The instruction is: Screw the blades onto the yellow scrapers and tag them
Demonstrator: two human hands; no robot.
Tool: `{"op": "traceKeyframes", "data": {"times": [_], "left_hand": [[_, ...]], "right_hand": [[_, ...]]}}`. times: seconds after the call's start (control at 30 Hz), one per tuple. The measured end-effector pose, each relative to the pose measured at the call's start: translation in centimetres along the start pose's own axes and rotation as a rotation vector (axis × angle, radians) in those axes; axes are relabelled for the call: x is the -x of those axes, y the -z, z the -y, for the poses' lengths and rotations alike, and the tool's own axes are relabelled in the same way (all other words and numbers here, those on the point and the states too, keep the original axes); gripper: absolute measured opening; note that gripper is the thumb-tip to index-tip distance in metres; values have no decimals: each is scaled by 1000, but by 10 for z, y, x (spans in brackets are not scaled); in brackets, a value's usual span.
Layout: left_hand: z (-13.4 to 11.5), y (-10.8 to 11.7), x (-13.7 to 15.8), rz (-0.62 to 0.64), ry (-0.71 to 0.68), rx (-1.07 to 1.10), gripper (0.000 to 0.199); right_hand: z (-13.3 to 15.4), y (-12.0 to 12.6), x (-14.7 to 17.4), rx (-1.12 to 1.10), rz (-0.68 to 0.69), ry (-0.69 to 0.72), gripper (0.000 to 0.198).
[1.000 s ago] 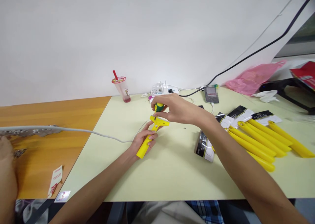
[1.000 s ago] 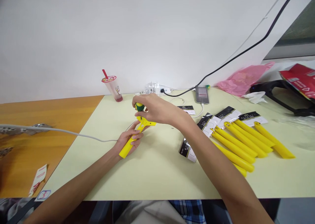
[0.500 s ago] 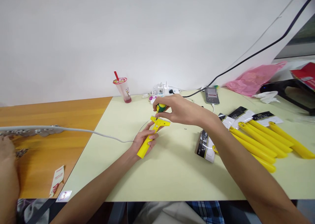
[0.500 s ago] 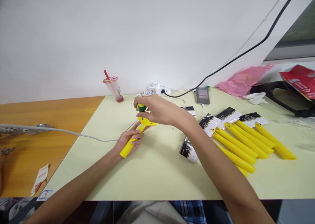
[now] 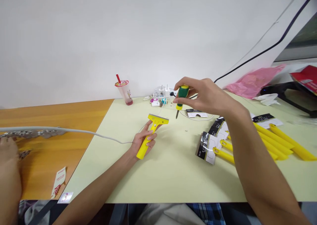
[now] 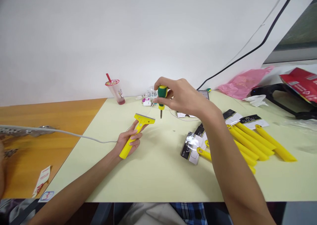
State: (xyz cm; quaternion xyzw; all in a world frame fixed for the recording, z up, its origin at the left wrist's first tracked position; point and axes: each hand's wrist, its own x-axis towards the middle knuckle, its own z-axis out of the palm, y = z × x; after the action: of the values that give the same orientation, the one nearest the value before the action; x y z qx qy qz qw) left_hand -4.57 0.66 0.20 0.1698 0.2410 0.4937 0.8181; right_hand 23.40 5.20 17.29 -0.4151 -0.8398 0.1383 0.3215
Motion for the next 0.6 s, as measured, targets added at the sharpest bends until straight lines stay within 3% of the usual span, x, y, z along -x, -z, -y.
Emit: {"op": "traceKeyframes", "data": {"times": [0.1, 0.23, 0.47, 0.6], "left_hand": [[-3, 0, 0, 11, -23, -15, 63], [-5, 1, 0, 3, -26, -49, 61], [-4, 1, 0, -12, -18, -114, 68], [-3, -1, 0, -20, -6, -126, 67]], "right_hand": [[-6, 10, 2, 45, 28, -95, 45], [-20, 9, -3, 109, 165, -204, 38], [-47, -9, -14, 208, 417, -261, 28], [-54, -14, -16, 206, 487, -283, 29]]}}
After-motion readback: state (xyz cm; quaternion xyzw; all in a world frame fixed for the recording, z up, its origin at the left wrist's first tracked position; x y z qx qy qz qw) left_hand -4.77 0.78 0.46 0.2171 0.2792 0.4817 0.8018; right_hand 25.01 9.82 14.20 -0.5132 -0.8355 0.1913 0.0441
